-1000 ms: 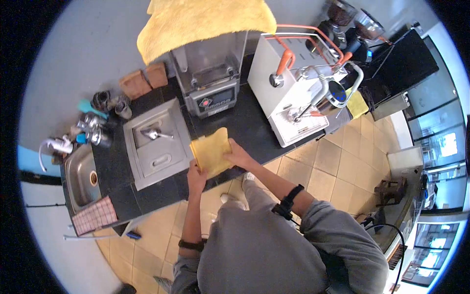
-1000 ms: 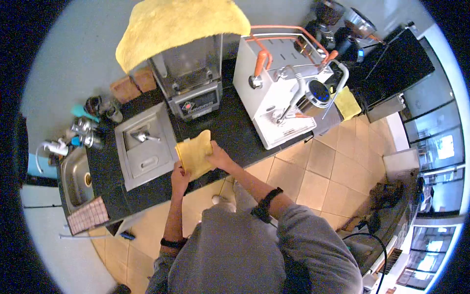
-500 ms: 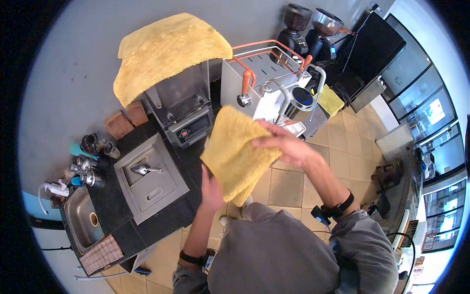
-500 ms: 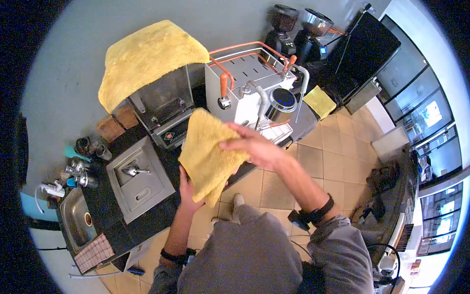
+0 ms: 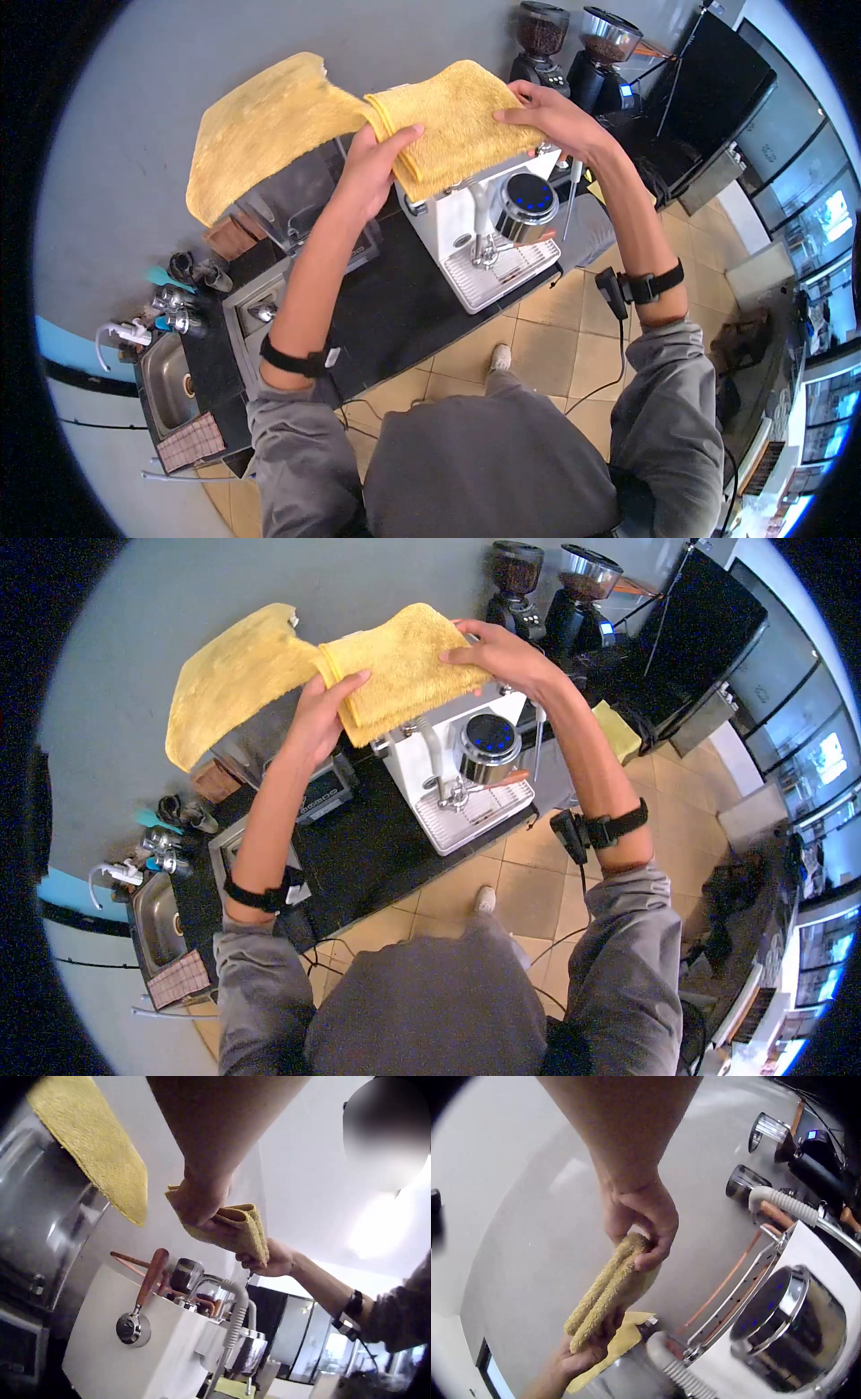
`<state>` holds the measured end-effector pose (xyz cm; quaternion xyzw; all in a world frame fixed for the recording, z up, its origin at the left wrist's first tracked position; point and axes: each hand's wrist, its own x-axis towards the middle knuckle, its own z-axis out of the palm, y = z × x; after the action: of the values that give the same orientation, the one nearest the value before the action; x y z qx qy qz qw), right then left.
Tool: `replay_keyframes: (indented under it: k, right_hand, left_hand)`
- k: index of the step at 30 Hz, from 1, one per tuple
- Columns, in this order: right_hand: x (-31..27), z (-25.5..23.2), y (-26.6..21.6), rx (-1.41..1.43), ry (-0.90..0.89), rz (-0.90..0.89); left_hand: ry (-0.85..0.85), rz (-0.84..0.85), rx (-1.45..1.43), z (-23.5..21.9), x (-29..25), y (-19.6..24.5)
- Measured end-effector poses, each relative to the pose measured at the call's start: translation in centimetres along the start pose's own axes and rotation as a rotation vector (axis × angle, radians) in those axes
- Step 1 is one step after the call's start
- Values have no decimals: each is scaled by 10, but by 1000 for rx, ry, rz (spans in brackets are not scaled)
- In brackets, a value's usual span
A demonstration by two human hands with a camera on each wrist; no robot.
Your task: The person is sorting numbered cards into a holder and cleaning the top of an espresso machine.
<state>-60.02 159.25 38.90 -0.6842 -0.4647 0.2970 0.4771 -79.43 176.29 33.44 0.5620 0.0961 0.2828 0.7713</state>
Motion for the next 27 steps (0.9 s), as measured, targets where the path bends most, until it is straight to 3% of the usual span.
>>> replay_keyframes:
  k: [5,9,14,16,18,20,21,23,27]
  right_hand:
    - [54,-73,37,-291,-32,117]
    - [95,-114,66,-261,-116,66]
    - [128,-128,85,-442,-164,-30]
    - [131,-124,89,-677,-119,-106]
    - [135,-120,97,-673,-141,-109]
    - [143,-115,107,-763,-93,-184]
    - [147,-113,112,-765,-100,-193]
    - [150,-109,120,-876,-7,-421]
    - [158,-105,121,-836,16,-411]
  left_hand:
    - [77,-109,300,38,75,-20]
    - [174,-126,449,39,138,-59]
    - [238,-159,797,47,157,-90]
    - [272,179,1368,50,157,-99]
    - [198,239,1443,55,155,-96]
    - [-334,112,1483,68,153,-86]
    - [-321,110,1484,68,157,-92]
    - [-479,125,1658,62,167,-112]
    - [-526,134,1724,65,173,-126]
